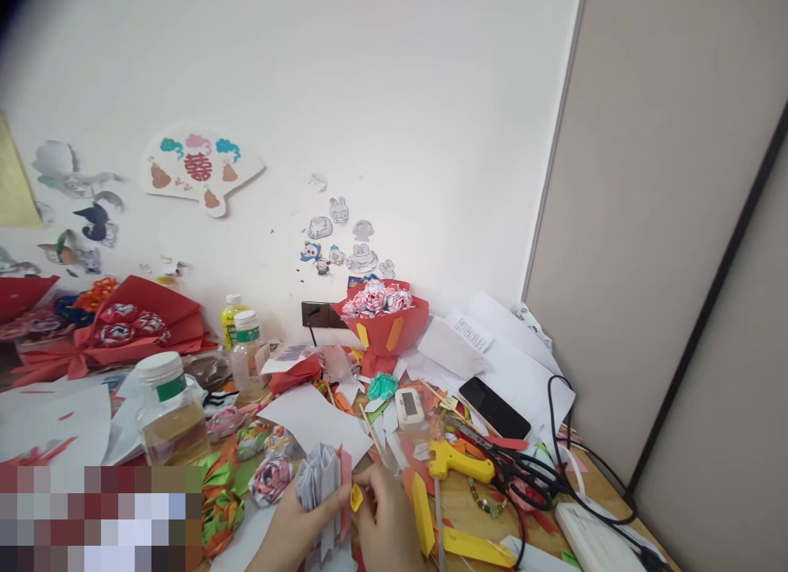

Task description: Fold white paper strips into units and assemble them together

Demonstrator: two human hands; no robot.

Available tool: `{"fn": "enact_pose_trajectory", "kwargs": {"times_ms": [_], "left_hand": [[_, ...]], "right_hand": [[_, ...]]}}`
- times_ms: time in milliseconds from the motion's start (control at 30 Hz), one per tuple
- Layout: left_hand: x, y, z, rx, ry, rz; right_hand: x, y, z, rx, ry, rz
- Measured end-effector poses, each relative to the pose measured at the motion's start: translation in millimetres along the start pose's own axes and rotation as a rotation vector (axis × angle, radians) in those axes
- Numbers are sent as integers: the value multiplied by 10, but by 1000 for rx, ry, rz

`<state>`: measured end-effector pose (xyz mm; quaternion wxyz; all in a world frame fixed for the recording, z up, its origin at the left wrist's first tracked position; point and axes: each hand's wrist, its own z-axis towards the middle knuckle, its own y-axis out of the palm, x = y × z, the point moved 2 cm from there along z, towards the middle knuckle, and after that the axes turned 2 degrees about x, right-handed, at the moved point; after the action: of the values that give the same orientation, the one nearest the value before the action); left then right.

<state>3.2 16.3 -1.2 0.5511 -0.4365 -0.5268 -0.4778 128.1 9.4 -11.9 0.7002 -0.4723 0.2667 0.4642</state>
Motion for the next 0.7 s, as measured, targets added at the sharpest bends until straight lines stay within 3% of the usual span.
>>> {"fn": "enact_pose_trajectory", "kwargs": {"times_ms": [167, 267, 433, 700], "left_hand": [[50, 22, -33, -146, 117, 0], [58, 6, -23, -130, 166, 97], [-2, -41, 48, -4, 79, 112], [-88, 42, 67, -151, 7, -119]], "right_hand": [[45, 1, 4, -2, 17, 59], [39, 29, -1, 14, 61, 83], [20, 105, -2, -20, 160, 199], [72, 109, -5, -47, 149, 263]]}}
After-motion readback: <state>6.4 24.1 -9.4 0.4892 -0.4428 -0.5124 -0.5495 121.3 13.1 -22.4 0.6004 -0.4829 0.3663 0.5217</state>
